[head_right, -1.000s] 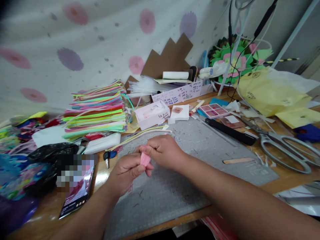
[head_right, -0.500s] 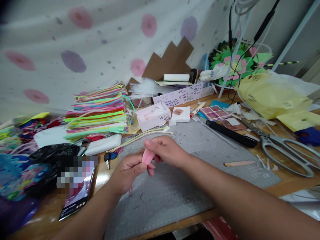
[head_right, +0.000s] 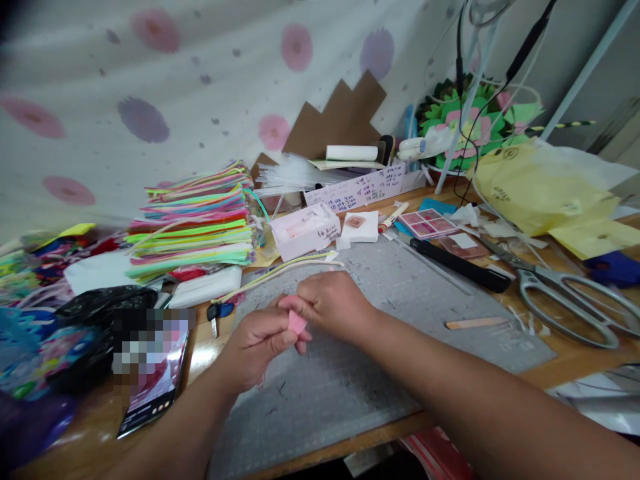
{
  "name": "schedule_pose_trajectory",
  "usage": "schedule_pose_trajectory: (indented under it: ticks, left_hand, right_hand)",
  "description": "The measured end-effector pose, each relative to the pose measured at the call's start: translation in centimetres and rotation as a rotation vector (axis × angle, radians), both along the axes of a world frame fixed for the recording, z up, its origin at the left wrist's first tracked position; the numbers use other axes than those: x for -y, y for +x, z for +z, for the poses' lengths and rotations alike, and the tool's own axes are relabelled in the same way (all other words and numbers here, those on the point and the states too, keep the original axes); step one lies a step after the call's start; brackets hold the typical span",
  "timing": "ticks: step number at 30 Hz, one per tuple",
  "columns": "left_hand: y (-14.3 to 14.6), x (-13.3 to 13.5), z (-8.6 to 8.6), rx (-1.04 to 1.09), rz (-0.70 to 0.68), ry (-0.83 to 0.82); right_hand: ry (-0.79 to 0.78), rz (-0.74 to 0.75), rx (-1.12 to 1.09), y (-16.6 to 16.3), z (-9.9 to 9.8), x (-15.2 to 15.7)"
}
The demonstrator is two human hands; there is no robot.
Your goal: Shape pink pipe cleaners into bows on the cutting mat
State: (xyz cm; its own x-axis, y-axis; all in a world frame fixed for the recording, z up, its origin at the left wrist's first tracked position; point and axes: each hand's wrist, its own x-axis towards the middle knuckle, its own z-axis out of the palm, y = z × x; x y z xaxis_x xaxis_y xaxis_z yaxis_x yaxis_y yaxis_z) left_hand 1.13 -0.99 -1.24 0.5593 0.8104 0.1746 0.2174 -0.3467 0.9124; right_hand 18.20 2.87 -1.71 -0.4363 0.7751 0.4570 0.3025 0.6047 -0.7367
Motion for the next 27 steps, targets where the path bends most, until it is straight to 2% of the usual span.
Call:
schedule_pose_trajectory:
  ticks: [3, 5, 7, 11, 14, 17, 19, 22, 24, 27]
  left_hand:
    - [0.1, 0.1, 0.0, 0.066, 0.032, -0.016]
    - [0.1, 0.1, -0.2, 0.116, 0.056, -0.048]
    - [0.0, 0.2, -0.4, 0.158, 0.078, -0.087]
    - [0.0, 0.2, -0.8, 0.223, 0.078, -0.161]
    - [0.0, 0.1, -0.7, 0.222, 0.066, -0.159]
    - [0.1, 0.2, -0.3, 0.143, 0.024, -0.088]
    - [0.2, 0.3, 0.1, 0.111, -0.011, -0.031]
    - [0.2, 0.4, 0.4, 0.100, -0.056, 0.037]
    - [0.2, 0.5, 0.3, 0.097, -0.052, 0.057]
    - [0.2, 0.4, 0.1, 0.113, -0.005, 0.032]
  right_hand:
    - [-0.446, 0.070, -0.349, 0.2, 0.0, -0.3]
    - [-0.600, 0.111, -0.509, 0.4, -0.1, -0.5]
    - [-0.574, 0.144, -0.499, 0.6, -0.2, -0.5]
    - [-0.411, 0.185, -0.300, 0.8, 0.2, -0.3]
    - [-0.329, 0.090, -0.235, 0.8, 0.8, -0.1]
    - [-0.247, 0.000, -0.200, 0.5, 1.3, 0.2]
    - [-0.286, 0.004, -0.251, 0.3, 1.4, 0.5]
    - [-0.448, 0.067, -0.436, -0.1, 0.9, 0.8]
    - [-0.515, 0.094, -0.523, -0.2, 0.5, 0.8]
    - [-0.554, 0.151, -0.517, 0.1, 0.2, 0.5]
